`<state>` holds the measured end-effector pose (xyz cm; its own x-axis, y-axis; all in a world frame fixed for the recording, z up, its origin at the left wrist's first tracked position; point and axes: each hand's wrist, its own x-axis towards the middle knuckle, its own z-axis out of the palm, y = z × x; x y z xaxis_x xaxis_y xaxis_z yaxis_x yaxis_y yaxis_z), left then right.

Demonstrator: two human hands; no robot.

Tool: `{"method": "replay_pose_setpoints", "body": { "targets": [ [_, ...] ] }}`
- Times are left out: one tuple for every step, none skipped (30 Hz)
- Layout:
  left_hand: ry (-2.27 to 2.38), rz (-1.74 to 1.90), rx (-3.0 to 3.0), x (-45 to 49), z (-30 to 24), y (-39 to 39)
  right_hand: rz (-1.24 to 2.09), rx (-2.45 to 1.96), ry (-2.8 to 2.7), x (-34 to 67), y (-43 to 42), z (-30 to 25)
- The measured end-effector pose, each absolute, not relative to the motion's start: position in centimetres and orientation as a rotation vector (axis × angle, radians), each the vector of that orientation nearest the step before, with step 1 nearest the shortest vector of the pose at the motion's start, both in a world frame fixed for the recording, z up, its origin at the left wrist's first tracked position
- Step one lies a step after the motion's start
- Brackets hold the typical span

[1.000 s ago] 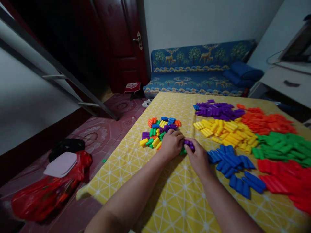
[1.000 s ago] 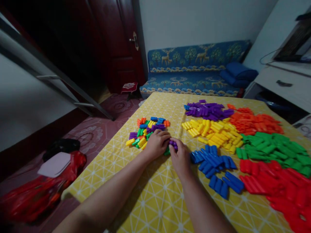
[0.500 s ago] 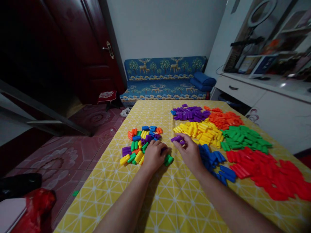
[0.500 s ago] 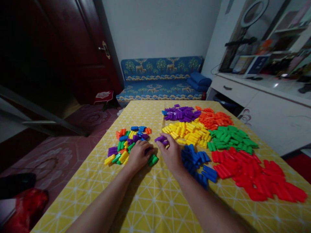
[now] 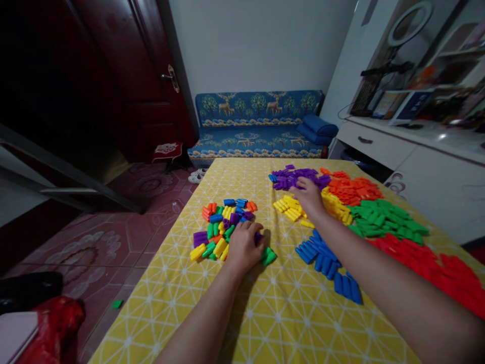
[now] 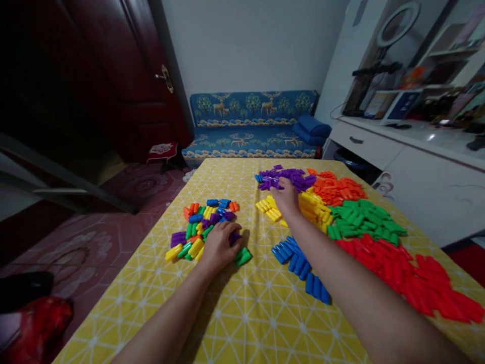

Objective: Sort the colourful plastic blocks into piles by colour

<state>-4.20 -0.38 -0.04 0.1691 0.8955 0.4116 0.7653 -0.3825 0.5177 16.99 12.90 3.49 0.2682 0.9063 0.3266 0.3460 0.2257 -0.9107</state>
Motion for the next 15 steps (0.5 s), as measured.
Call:
{"method": "replay_pose_setpoints", "body": {
  "targets": [
    [1.601,1.060,2.210,-4.2,-0.1,-0.3,0.649,-1.337,-1.334,16.1,11.1,2.6],
    [1.569,1.121,2.167,-4.3,-0.2,-0.2,0.730,-1.309,-1.393,15.1,9.2,1.8],
    [1.526,1.188,2.123,-4.4,-0.3,-0.1,0.799,-1.270,-1.448,14.1,7.2,0.9],
    [1.478,1.250,2.085,-4.4,-0.3,0.0,0.840,-1.241,-1.482,13.1,5.3,0.1],
    [1.434,1.299,2.058,-4.5,-0.4,0.0,0.862,-1.227,-1.505,12.1,3.6,-0.7],
    [1.398,1.331,2.043,-4.5,-0.4,0.1,0.864,-1.226,-1.532,11.3,2.1,-1.3],
    [1.371,1.349,2.037,-4.6,-0.4,0.1,0.834,-1.237,-1.567,10.5,0.8,-1.7],
    [1.353,1.355,2.038,-4.6,-0.4,0.1,0.776,-1.257,-1.611,10.0,-0.1,-2.0],
    [1.342,1.356,2.040,-4.6,-0.4,0.1,0.699,-1.277,-1.658,9.5,-0.8,-2.1],
    [1.338,1.359,2.038,-4.7,-0.4,0.0,0.618,-1.294,-1.697,9.2,-1.2,-2.1],
    [1.337,1.363,2.034,-4.7,-0.3,0.0,0.551,-1.304,-1.721,9.0,-1.4,-2.1],
    [1.336,1.367,2.030,-4.7,-0.3,0.0,0.520,-1.309,-1.727,8.9,-1.5,-2.1],
    [1.335,1.366,2.030,-4.7,-0.2,-0.1,0.529,-1.309,-1.717,8.8,-1.5,-2.0],
    [1.332,1.361,2.033,-4.7,-0.2,-0.1,0.568,-1.306,-1.697,8.8,-1.4,-2.0],
    [1.330,1.352,2.036,-4.7,-0.2,-0.1,0.623,-1.300,-1.669,8.9,-1.3,-2.0]
  ]
}}
